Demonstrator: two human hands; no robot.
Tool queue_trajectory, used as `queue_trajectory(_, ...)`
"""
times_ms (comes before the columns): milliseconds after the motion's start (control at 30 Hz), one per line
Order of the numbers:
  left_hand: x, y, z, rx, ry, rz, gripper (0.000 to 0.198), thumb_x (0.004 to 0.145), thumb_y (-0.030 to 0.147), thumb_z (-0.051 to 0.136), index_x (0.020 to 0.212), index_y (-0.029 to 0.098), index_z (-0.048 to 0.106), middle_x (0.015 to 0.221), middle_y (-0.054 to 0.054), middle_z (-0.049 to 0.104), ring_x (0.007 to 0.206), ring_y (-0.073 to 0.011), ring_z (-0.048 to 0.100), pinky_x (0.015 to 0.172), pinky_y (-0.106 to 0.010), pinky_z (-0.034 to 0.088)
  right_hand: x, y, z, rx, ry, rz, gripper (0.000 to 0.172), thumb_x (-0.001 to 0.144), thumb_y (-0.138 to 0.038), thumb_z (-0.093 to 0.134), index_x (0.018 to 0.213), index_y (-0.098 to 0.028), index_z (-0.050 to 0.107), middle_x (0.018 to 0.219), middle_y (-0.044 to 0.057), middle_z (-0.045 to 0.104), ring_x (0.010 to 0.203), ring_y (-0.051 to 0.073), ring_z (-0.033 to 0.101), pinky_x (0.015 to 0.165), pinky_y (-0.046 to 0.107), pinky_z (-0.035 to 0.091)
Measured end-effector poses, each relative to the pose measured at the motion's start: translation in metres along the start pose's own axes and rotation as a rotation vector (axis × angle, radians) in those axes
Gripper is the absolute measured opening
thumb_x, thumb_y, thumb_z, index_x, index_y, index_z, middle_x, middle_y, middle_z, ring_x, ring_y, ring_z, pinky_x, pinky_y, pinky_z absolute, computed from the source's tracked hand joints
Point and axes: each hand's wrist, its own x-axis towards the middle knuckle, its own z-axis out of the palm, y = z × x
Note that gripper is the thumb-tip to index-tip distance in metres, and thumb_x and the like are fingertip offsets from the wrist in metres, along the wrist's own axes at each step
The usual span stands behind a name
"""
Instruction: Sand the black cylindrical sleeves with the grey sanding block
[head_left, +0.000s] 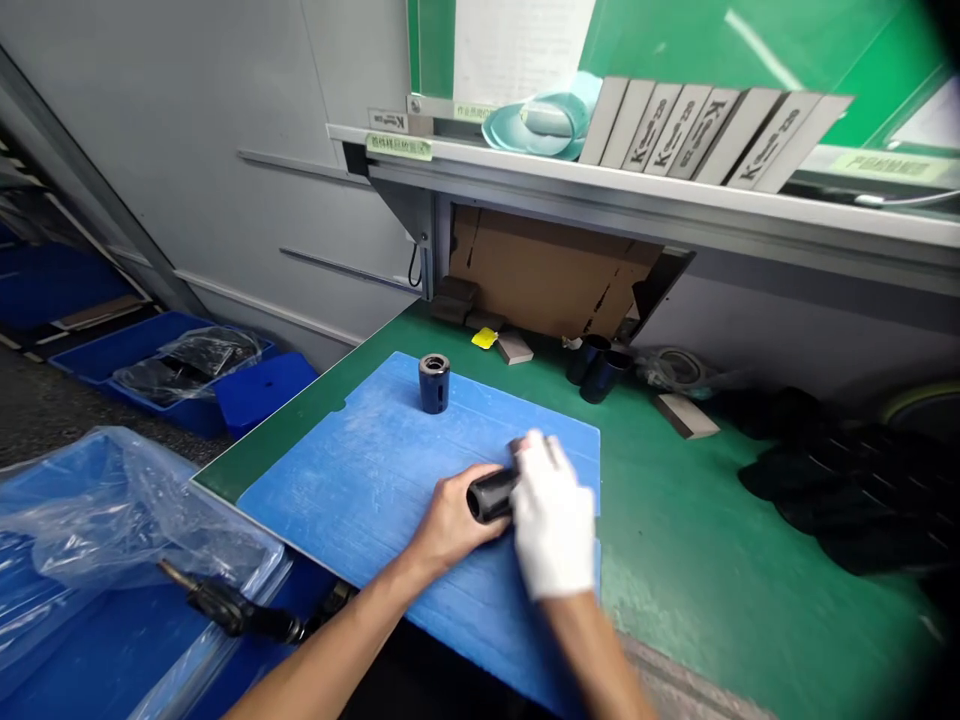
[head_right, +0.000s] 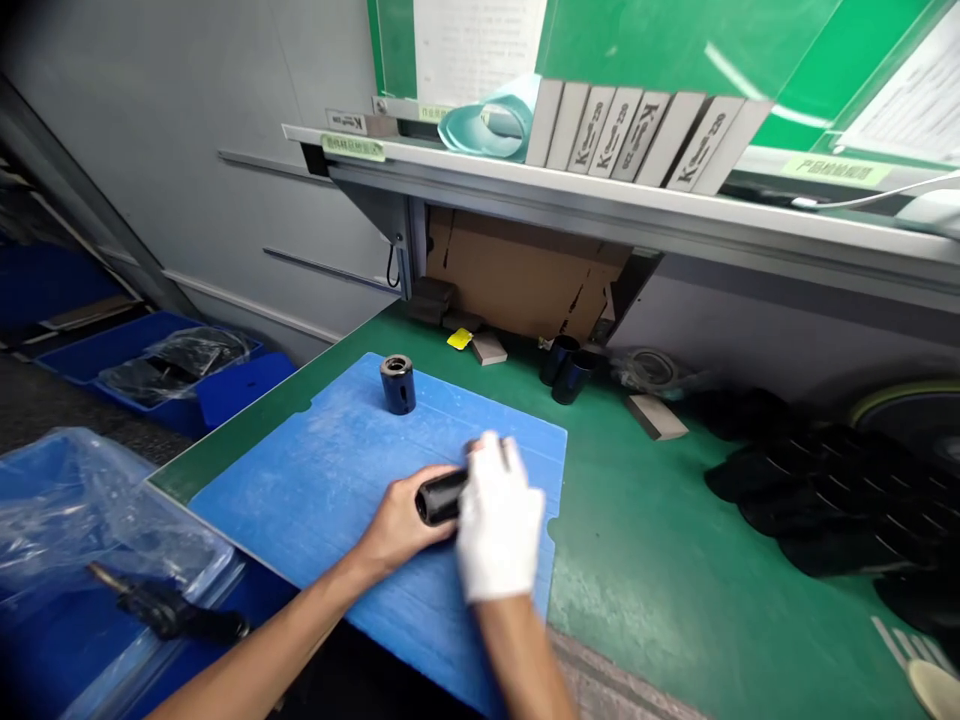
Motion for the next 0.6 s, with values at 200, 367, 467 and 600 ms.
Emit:
queue_trajectory(200,0.001,0.002,-0.001,0.004,-0.019,0.009,0.048,0.069,0.020,0.073,0.116,0.018,0.066,0.113,-0.005,0.072,0.102,-0.0251,0.068,0.092,-0.032,0.055,-0.014,0.003,0.005,0.058,0.128,-0.081,0.050,0.093,-0.027,0.045,0.143,-0.024,0.047,0.148,0.010,0.045,0.140,0.031,0.034,0.098,0.048,0.048)
queue_trajectory(367,0.000,0.004,-0.002,-0.003,-0.048,0.004,0.044,0.073,0.020,0.071,0.116,0.019,0.067,0.114,-0.005,0.072,0.105,-0.0256,0.067,0.094,-0.033,0.055,0.009,0.075,-0.012,0.046,0.256,0.096,0.051,0.096,-0.028,0.041,0.147,-0.024,0.041,0.152,0.009,0.040,0.140,0.028,0.035,0.107,0.047,0.043)
queue_trajectory(467,0.000,0.004,-0.002,0.043,-0.033,0.012,0.056,0.065,0.016,0.076,0.119,0.020,0.064,0.115,-0.004,0.071,0.107,-0.0236,0.066,0.098,-0.034,0.053,0.008,0.093,-0.013,0.042,0.293,0.142,0.050,0.097,-0.025,0.038,0.148,-0.022,0.040,0.152,0.009,0.041,0.139,0.026,0.037,0.110,0.047,0.042)
queue_trajectory(600,0.000,0.003,-0.001,0.037,-0.035,0.016,0.055,0.066,0.017,0.076,0.119,0.020,0.064,0.115,-0.005,0.071,0.106,-0.0231,0.066,0.097,-0.034,0.053,-0.009,0.056,-0.005,0.044,0.283,0.108,0.049,0.097,-0.020,0.036,0.145,-0.014,0.043,0.152,0.015,0.039,0.140,0.028,0.036,0.111,0.051,0.040)
